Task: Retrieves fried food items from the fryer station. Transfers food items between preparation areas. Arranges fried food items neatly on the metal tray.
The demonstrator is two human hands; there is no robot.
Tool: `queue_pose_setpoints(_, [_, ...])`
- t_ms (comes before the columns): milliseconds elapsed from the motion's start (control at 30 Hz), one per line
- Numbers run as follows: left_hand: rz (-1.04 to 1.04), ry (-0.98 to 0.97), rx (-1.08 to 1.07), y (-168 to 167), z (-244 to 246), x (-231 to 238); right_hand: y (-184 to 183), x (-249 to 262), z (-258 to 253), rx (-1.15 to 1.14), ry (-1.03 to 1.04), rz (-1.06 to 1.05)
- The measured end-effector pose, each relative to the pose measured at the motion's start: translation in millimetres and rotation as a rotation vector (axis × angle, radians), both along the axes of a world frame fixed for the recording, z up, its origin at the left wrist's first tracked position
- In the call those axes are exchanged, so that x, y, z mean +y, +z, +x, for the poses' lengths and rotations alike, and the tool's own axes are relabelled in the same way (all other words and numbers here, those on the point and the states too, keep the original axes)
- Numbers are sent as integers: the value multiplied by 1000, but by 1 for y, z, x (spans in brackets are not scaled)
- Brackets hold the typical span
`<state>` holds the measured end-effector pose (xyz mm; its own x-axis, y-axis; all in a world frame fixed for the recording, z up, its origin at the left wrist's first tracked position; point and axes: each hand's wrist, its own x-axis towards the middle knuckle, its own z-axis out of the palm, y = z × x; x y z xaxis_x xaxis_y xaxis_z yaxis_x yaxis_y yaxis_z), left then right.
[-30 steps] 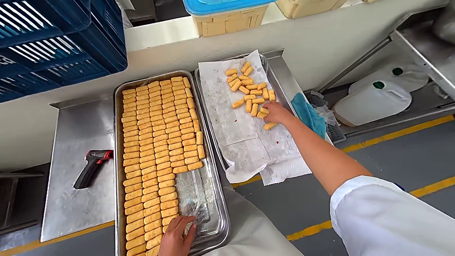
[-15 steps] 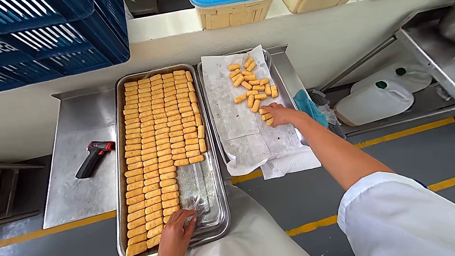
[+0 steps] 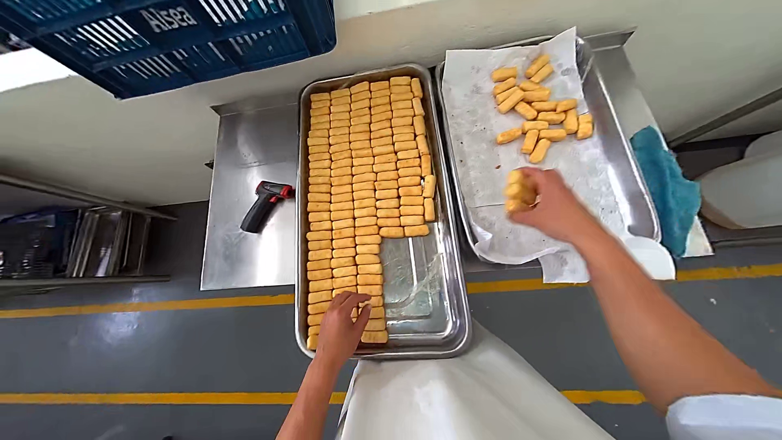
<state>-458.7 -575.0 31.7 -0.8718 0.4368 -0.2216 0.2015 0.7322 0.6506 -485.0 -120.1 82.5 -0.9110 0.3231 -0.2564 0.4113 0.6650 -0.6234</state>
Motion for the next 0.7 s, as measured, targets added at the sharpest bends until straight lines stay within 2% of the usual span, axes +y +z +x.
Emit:
queue_pose_setpoints(67, [10,-19,14,-2,-9,-14,1,-90,8,-53,116,-12])
queue_pose_setpoints(133, [19,-54,31,0,-19,-25,-16,-163,4,-149,246,25])
queue_pose_setpoints(233, [48,-46,115,3,-35,-46,-57,-225,-5,-163,330,80])
queue_pose_setpoints(333, [87,90,190,5,-62,-80,-81,-242,5,-118,248,105])
queue_pose_setpoints(400, [86,239,155,5,-87,-104,-86,-244,13,-99,173,107])
queue_pose_setpoints(533, [57,424,137,-28,-132,-139,-91,-256,17,-19,100,113])
queue_pose_setpoints(600, [52,487,158,-48,-152,-138,-89,-258,12,-34,60,113])
queue_pose_setpoints(700, [-37,642,163,-60,-169,-117,-81,-251,6,-134,122,63])
